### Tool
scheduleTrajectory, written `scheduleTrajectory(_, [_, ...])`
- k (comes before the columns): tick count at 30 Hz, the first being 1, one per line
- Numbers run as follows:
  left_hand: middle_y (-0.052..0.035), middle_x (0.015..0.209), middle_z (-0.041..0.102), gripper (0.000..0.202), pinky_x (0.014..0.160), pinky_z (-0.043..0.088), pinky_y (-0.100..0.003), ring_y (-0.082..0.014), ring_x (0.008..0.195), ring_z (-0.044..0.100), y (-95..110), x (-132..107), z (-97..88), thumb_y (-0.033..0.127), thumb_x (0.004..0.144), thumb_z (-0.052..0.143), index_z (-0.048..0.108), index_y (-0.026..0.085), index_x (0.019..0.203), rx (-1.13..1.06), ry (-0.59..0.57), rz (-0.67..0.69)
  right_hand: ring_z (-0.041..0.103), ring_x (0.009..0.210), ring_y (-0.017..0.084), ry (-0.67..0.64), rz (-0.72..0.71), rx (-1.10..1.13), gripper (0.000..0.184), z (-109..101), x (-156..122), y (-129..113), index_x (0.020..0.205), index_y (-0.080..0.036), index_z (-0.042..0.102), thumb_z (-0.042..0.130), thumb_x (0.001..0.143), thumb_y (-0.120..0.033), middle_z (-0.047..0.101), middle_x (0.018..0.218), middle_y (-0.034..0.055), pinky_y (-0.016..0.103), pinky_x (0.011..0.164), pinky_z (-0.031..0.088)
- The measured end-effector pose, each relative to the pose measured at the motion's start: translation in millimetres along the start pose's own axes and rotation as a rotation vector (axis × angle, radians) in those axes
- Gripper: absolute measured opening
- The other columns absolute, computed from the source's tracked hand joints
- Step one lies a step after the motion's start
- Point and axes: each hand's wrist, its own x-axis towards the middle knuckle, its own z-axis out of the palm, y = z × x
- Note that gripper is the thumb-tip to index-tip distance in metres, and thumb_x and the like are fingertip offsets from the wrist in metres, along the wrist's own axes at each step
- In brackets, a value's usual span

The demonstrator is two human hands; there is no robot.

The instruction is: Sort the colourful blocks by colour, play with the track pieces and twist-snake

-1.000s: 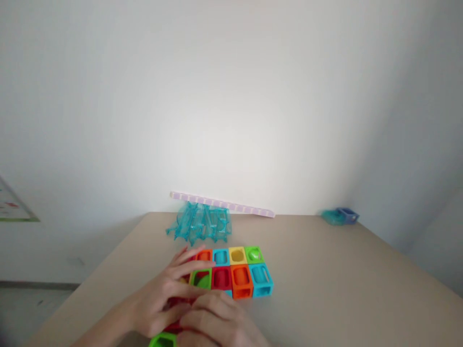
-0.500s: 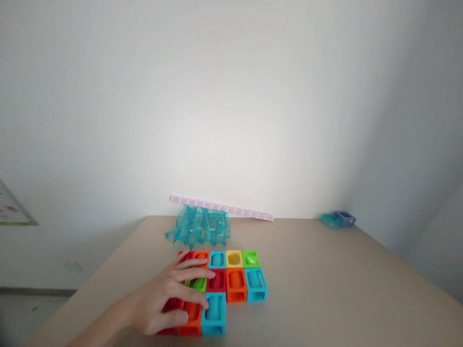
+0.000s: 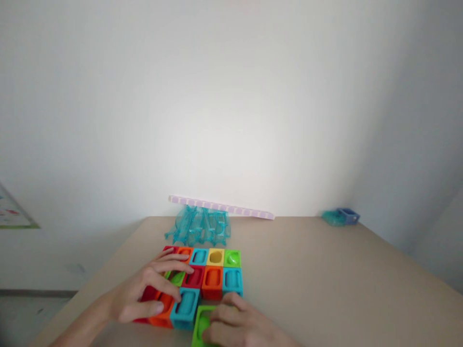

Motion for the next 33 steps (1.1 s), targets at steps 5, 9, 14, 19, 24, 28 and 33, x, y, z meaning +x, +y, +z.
scheduleTrajectory(5, [-0.0009, 0.138, 0.058, 0.03, 0.116, 0.018, -0.054, -0.0324, 0.134, 0.043, 4.3, 1.2, 1.5, 0.046, 0.081, 0.057, 0.076, 0.036, 0.102, 0.005, 0.012, -0.01, 0.042, 0.133, 0.02, 0.03, 0.002, -0.163, 0.02, -3.1, 5.7, 2.9, 0.08, -0.021, 0.063, 0.054, 0.096, -0.026, 0.063, 0.12, 0.0007, 0.043, 0.113, 0.034])
scheduleTrajectory(9, [0.0001, 0.137, 0.059, 0.027, 0.115, 0.019, -0.055, -0.0325, 0.134, 0.043, 6.4, 1.8, 2.5, 0.044, 0.08, 0.059, 0.076, 0.037, 0.101, 0.021, 0.009, -0.036, 0.035, 0.139, 0.02, 0.019, 0.019, -0.169, 0.02, 0.9, 6.1, 2.4, 0.087, -0.019, 0.064, 0.048, 0.098, -0.022, 0.06, 0.129, 0.005, 0.044, 0.117, 0.029])
scheduleTrajectory(14, [0.0016, 0.135, 0.06, 0.024, 0.115, 0.017, -0.055, -0.0325, 0.133, 0.043, 8.6, 2.1, 4.5, 0.039, 0.079, 0.061, 0.076, 0.038, 0.097, 0.031, 0.029, -0.067, 0.041, 0.136, 0.02, 0.091, 0.005, -0.205, 0.014, 9.2, 10.3, -2.6, 0.084, -0.019, 0.065, 0.055, 0.095, -0.021, 0.063, 0.125, 0.0034, 0.045, 0.118, 0.026])
scheduleTrajectory(19, [0.0021, 0.135, 0.059, 0.024, 0.115, 0.017, -0.054, -0.0328, 0.132, 0.043, 7.4, 2.5, 6.0, 0.036, 0.078, 0.062, 0.076, 0.037, 0.097, 0.021, 0.037, -0.055, 0.05, 0.13, 0.018, 0.071, 0.126, -0.126, 0.027, 13.3, 13.6, -4.6, 0.117, -0.02, 0.061, 0.059, 0.09, -0.017, 0.067, 0.12, 0.0048, 0.041, 0.119, 0.025])
scheduleTrajectory(24, [0.0024, 0.134, 0.06, 0.023, 0.116, 0.015, -0.05, -0.0325, 0.132, 0.043, 3.3, 2.5, 6.8, 0.038, 0.077, 0.063, 0.077, 0.037, 0.096, -0.01, 0.033, -0.018, 0.053, 0.125, 0.018, -0.123, 0.157, 0.126, 0.054, 2.2, 12.2, 2.8, 0.128, -0.019, 0.05, 0.062, 0.076, -0.013, 0.065, 0.122, 0.0055, 0.038, 0.122, 0.008])
scheduleTrajectory(28, [0.0018, 0.133, 0.061, 0.025, 0.115, 0.015, -0.051, -0.0335, 0.131, 0.044, 1.3, 2.1, 7.9, 0.037, 0.077, 0.063, 0.077, 0.038, 0.097, -0.018, 0.051, -0.009, 0.054, 0.124, 0.02, -0.078, 0.284, 0.15, 0.06, -8.5, 11.9, -0.7, 0.127, -0.022, 0.051, 0.062, 0.07, -0.012, 0.065, 0.12, 0.0037, 0.039, 0.122, 0.008])
scheduleTrajectory(33, [0.0016, 0.131, 0.062, 0.024, 0.115, 0.017, -0.051, -0.0337, 0.128, 0.046, 4.1, 4.0, 10.8, 0.037, 0.075, 0.065, 0.077, 0.038, 0.096, -0.026, 0.066, -0.021, 0.045, 0.133, 0.018, -0.088, 0.271, 0.173, 0.054, -1.6, 15.2, -6.4, 0.133, -0.025, 0.049, 0.056, 0.081, -0.013, 0.061, 0.13, 0.0031, 0.039, 0.122, 0.012])
